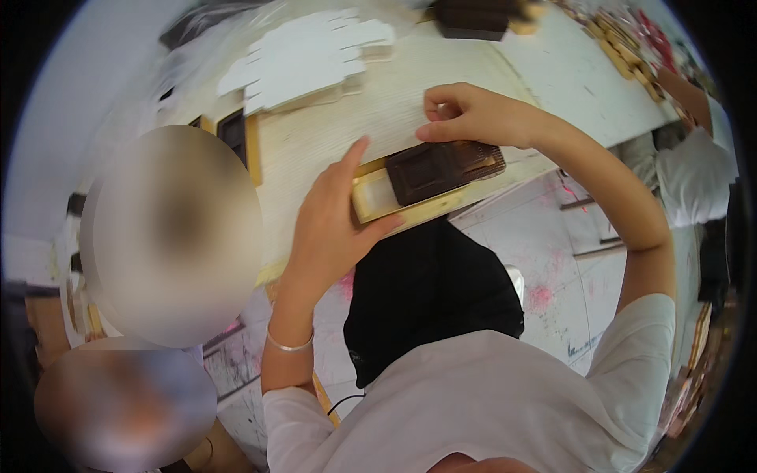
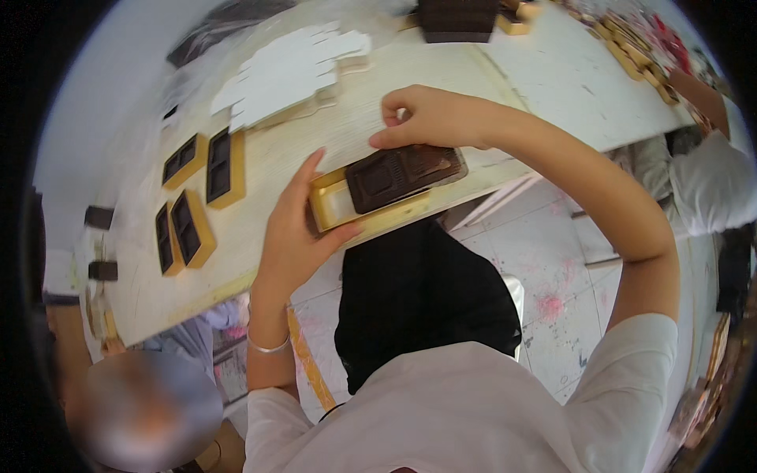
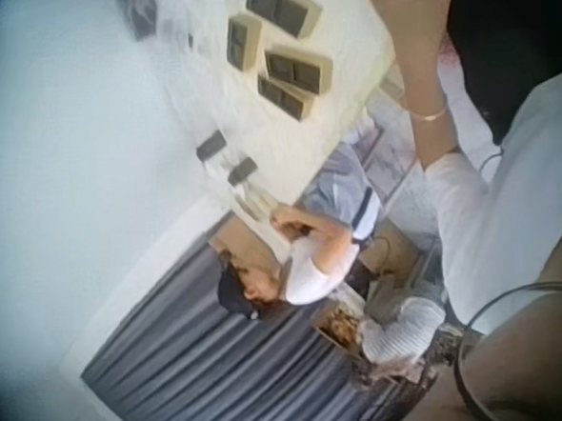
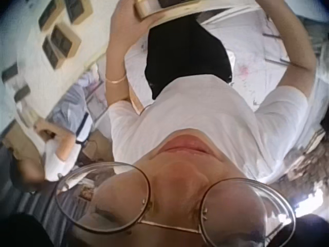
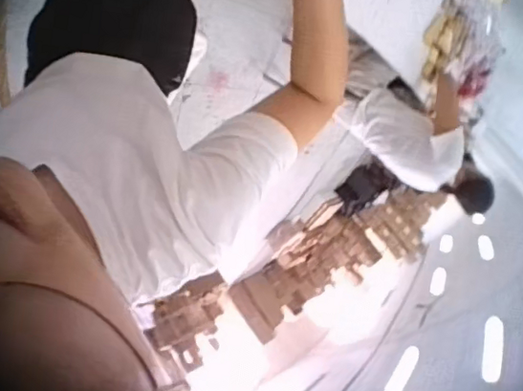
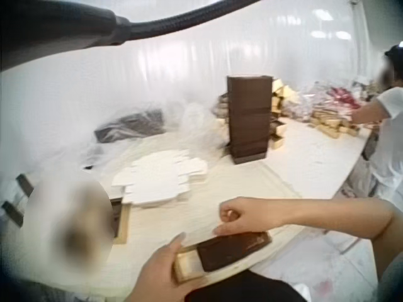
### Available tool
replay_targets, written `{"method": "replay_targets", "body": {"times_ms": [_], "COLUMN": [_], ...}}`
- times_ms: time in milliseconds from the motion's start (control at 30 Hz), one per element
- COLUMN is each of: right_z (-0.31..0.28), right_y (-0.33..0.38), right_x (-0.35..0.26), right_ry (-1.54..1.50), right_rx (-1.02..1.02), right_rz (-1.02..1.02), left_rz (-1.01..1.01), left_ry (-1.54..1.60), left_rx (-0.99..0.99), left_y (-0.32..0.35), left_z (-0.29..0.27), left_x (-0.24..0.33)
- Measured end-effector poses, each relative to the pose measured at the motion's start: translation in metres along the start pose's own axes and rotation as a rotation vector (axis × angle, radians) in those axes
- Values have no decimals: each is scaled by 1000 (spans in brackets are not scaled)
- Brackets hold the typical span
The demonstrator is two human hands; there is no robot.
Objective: The person folds flat cardboard pieces into small rectangular boxes and places dark rectangular inserts inside them. The person repeats this process multiple times, stacking completed boxes on the table.
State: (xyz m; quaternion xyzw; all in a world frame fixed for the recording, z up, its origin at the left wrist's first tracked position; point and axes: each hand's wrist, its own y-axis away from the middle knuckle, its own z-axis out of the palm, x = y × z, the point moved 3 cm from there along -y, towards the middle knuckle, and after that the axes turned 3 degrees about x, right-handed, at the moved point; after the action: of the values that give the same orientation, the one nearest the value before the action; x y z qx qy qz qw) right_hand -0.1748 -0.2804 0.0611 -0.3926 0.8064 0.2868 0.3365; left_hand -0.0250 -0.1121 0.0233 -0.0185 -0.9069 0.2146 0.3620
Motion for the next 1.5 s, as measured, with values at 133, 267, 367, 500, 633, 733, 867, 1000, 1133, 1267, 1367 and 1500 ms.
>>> {"method": "replay_targets", "body": {"times_ms": [133, 267, 367, 500, 633, 733, 867, 1000, 1133, 1267, 1367, 1500], "right_z": [28, 38, 6, 5, 16, 27, 34, 43, 56, 1, -86, -250], "right_y": [-9, -4, 9, 39, 42, 34, 38, 48, 44, 68, 98, 111], "right_x": [-16, -14, -19, -12, -8, 6, -6, 6, 15, -16, -14, 41], "right_ry": [283, 310, -87, 469, 1093, 1223, 1026, 710, 567, 382, 315, 979], "right_rx": [172, 314, -13, -85, 90, 178, 145, 175, 230, -251, -675, 109], "right_rz": [-72, -528, -527, -573, -1008, -1058, -923, -749, -721, -507, -92, 473], "left_rz": [25, 74, 2, 34, 44, 19, -29, 92, 207, 100, 30, 105], "left_ry": [-16, -33, -4, 58, 43, 95, 81, -324, -557, -143, 117, -96], "left_rx": [-10, -26, -51, -70, -104, -66, -51, -73, -79, 17, 59, -36], "left_y": [3, -1, 1, 3, 1, 2, 6, 6, 7, 12, 14, 6], "left_z": [1, 0, -7, -8, -8, -4, -6, -8, -10, -28, -26, -14], "left_x": [-10, -5, -12, -20, -21, -27, -25, -14, -9, -25, -36, -25]}}
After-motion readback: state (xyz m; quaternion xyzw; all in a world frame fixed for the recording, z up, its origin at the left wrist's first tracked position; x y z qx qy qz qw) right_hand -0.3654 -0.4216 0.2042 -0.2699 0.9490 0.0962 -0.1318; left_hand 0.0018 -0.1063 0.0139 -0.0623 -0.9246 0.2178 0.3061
